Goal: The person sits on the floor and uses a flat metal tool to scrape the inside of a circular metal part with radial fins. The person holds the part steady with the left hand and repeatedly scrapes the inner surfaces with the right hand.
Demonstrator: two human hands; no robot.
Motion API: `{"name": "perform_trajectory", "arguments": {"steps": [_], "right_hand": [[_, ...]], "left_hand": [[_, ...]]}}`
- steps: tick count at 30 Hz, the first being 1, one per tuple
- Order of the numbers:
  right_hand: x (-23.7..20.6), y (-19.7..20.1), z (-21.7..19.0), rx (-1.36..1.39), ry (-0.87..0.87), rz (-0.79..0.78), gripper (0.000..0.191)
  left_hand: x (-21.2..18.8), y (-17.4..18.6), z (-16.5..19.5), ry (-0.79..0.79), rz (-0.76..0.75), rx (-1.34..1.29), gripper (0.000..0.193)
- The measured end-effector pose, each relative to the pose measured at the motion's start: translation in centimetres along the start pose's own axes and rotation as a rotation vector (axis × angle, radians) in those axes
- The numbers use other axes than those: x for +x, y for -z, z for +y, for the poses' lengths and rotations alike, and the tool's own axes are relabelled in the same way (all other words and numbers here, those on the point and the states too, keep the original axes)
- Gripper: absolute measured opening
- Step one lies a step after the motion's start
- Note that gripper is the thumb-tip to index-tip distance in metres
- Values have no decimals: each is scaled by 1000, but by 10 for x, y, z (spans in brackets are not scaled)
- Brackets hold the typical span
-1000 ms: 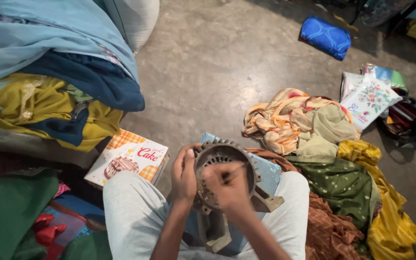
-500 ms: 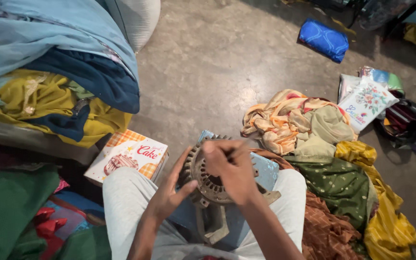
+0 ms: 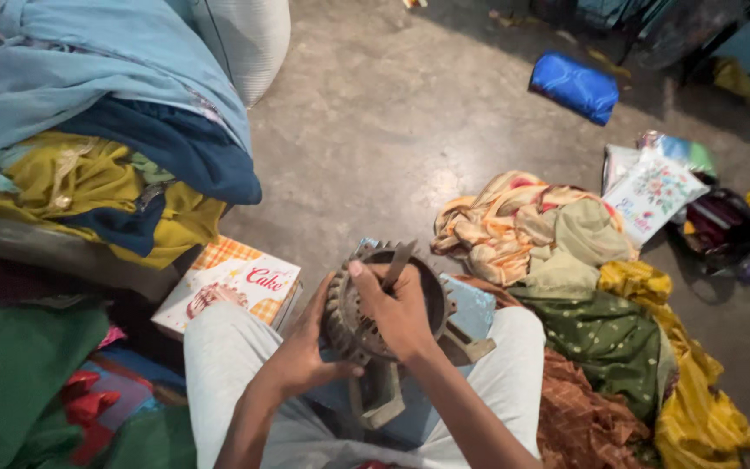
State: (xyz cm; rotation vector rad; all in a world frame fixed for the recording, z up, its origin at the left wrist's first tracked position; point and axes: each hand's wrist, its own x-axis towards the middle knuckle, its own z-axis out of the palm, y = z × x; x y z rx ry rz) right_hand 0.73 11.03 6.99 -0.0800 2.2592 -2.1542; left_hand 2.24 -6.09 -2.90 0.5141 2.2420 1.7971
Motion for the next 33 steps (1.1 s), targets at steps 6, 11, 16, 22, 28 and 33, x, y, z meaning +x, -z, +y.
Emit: {"name": "perform_trajectory", "arguments": {"steps": [6, 11, 16, 22, 28, 33], "right_hand": [[4, -1, 9, -128, -9, -9, 24], [14, 5, 14, 330, 27, 29, 43], [22, 6, 19, -167, -122, 47, 28], [26, 19, 27, 236, -30, -77, 33], [7, 30, 43, 246, 209, -278, 28], [-9, 31, 55, -206, 84, -164, 12]], "left_hand": [[-1, -5, -7, 58, 29, 88, 144], [-3, -4, -11, -6, 46, -52, 141], [-2, -5, -10, 70, 29, -17, 143], [-3, -6, -11, 16, 64, -93, 140], [-2, -5, -11, -43, 84, -51, 140], [0, -5, -8, 9, 66, -80, 142]]}}
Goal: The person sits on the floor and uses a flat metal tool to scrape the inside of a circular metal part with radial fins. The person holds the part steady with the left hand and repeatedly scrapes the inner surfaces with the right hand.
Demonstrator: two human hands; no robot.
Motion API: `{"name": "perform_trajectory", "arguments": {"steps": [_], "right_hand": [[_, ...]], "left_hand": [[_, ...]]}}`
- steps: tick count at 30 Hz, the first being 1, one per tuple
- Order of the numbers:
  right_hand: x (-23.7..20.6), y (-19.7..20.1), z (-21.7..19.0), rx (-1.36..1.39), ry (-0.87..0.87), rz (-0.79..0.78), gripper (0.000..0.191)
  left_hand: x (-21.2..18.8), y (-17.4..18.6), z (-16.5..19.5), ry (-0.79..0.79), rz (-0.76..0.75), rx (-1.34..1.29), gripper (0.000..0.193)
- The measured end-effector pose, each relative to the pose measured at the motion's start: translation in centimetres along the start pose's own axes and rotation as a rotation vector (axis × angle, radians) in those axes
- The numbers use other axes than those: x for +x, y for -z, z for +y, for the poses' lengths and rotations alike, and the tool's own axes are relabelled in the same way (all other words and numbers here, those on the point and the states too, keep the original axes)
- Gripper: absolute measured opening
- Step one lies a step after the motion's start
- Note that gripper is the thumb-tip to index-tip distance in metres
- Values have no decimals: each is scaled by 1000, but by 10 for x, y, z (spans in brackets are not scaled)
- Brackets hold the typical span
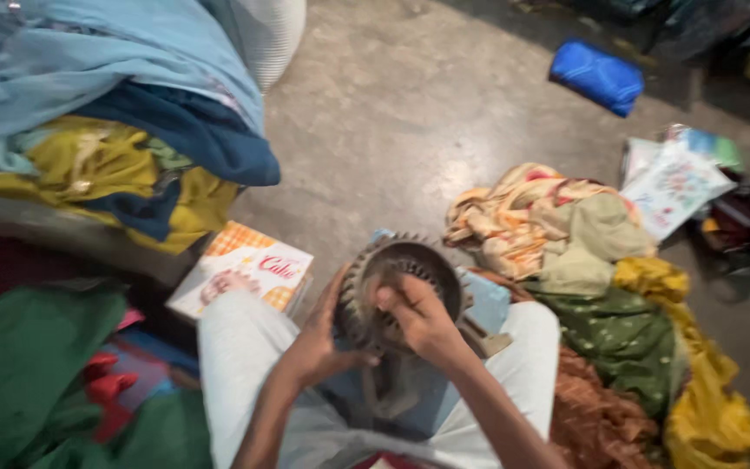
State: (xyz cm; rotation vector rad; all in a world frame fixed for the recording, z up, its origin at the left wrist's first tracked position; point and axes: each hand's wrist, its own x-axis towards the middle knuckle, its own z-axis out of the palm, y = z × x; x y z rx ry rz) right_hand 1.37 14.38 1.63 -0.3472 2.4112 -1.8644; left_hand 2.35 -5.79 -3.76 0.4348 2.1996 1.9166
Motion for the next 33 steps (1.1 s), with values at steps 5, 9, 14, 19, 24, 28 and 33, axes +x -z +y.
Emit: {"name": "perform_trajectory", "arguments": {"steps": [5, 9, 14, 19, 24, 28, 33], "right_hand": [[-1, -2, 0, 298, -1, -6, 14], [4, 10, -16, 325, 119, -111, 16], [11, 43, -44, 415, 207, 55, 15], [8, 75, -71, 67, 82, 11, 14], [4, 84, -86, -261, 139, 19, 19], [7, 73, -85, -234, 117, -55, 17], [15, 53, -74, -294, 85, -88, 12]], "left_hand": [[-3, 1, -4, -39, 34, 24, 144], [-6, -1, -8, 31, -14, -131, 143], [-5, -2, -6, -17, 25, -82, 145], [-4, -1, -4, 30, 36, -29, 145], [-5, 0, -5, 5, 37, 1, 144], [-4, 0, -7, -30, 31, -31, 145], [-5, -1, -11, -29, 41, -67, 146]]}}
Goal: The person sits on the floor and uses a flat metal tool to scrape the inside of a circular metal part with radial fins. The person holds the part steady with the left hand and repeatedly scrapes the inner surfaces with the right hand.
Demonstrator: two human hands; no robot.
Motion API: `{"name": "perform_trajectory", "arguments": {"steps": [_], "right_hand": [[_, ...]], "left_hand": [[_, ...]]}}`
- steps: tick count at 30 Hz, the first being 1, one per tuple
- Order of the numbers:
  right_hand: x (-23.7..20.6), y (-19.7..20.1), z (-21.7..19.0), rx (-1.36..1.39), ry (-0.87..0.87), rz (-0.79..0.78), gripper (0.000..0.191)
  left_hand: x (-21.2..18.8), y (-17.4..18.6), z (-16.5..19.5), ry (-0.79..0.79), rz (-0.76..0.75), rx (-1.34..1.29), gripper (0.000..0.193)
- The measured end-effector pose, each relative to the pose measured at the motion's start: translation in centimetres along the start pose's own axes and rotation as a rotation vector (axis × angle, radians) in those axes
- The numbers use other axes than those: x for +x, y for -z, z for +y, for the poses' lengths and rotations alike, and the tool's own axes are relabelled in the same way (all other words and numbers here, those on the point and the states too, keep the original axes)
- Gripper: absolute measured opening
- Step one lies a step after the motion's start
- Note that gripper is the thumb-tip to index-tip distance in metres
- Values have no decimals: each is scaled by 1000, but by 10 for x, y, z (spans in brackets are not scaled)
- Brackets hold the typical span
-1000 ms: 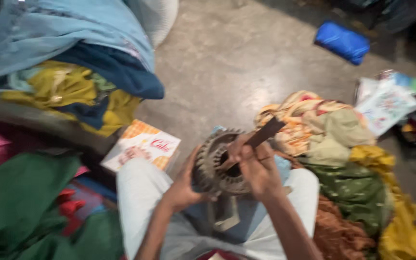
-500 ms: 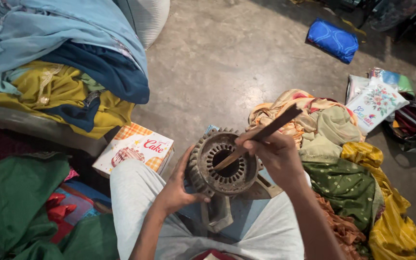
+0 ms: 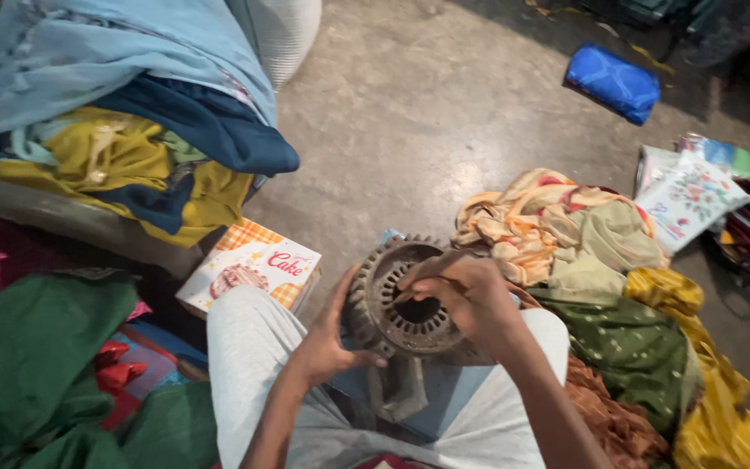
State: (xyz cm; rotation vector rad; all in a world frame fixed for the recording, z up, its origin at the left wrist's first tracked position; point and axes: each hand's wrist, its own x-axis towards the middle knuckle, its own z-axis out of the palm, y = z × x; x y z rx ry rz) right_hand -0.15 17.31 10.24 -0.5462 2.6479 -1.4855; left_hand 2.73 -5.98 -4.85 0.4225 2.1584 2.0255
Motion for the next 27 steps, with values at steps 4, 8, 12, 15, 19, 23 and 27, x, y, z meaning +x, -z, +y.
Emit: {"name": "perform_trajectory", "arguments": {"steps": [4, 8, 12, 15, 19, 23, 27], "right_hand": [[5, -12, 10, 129, 29, 38, 12], [5, -21, 25, -116, 158, -126, 14], [-2, -32, 41, 801, 117, -69, 18], [-6, -44, 53, 447, -30, 30, 25], [-4, -60, 69, 288, -32, 27, 31], [4, -72, 81, 647, -168, 129, 36], [11, -79, 89, 746, -120, -37, 44]], "left_hand": [[0, 1, 0, -41, 4, 84, 143], [1, 1, 1, -37, -1, 87, 143], [1, 0, 0, -23, 14, 139, 144], [1, 1, -1, -38, 9, 95, 143], [2, 0, 1, -42, -4, 42, 142], [2, -1, 4, -3, 26, 108, 142], [1, -2, 3, 118, -8, -54, 144]]}}
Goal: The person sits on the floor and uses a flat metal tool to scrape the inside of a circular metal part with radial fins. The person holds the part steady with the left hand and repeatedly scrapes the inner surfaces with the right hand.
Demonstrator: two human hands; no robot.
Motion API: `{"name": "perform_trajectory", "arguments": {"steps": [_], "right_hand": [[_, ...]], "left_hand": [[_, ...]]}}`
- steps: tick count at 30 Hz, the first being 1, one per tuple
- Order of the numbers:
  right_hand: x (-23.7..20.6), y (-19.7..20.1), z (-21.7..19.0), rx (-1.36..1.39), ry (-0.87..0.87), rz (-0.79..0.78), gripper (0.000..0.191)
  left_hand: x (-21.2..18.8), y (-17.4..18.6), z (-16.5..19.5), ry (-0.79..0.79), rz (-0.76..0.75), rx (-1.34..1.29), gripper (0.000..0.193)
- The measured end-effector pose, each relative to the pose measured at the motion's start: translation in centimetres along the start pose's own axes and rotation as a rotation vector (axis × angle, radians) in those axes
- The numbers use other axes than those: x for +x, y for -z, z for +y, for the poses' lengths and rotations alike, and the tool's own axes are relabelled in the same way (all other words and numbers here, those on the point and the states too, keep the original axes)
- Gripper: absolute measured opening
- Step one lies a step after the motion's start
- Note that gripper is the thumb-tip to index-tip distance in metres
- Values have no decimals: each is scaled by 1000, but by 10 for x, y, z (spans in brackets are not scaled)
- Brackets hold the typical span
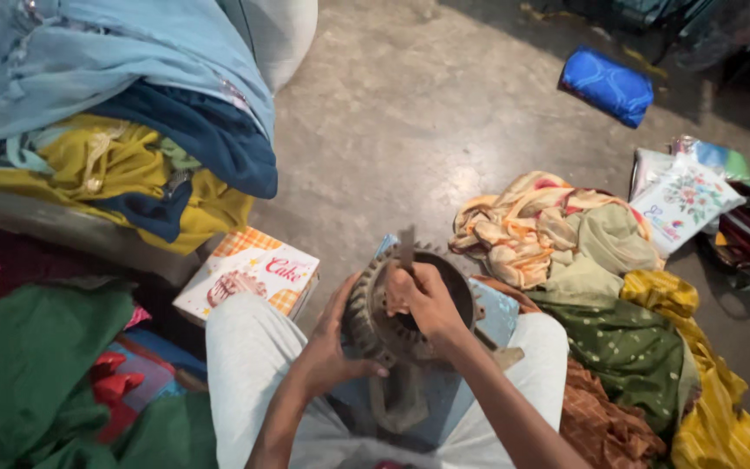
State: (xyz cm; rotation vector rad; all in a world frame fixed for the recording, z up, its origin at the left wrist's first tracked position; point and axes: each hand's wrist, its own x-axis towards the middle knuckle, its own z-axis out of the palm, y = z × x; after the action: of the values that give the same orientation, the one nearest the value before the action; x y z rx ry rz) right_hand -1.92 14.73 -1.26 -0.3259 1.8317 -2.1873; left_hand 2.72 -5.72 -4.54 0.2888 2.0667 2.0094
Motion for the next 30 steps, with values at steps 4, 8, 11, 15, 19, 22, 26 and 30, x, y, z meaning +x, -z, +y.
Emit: {"name": "perform_trajectory", "arguments": {"steps": [4, 8, 11, 15, 19, 22, 26, 30], "right_hand": [[2, 1, -2, -69, 192, -23, 50], [1, -1, -6, -233, 1, 24, 48], [-1, -1, -12, -55, 137, -66, 50], [0, -3, -20, -581, 177, 189, 48], [5, 0, -31, -275, 14, -10, 59], [10, 2, -38, -3, 181, -111, 69], [15, 2, -43, 78, 108, -200, 70], [14, -3, -41, 160, 153, -229, 65]], "left_hand": [[-3, 2, -3, -187, 54, 142, 143], [-1, 2, -5, -82, 25, 103, 142], [1, 0, -4, -167, 42, 99, 143], [-1, -1, -3, -84, 59, 172, 144], [-1, 1, -5, -111, 23, 50, 142], [-2, 3, -7, -194, 59, 139, 142], [-2, 0, -9, -130, 15, -72, 139], [1, -3, -5, -156, 49, 85, 136]]}}
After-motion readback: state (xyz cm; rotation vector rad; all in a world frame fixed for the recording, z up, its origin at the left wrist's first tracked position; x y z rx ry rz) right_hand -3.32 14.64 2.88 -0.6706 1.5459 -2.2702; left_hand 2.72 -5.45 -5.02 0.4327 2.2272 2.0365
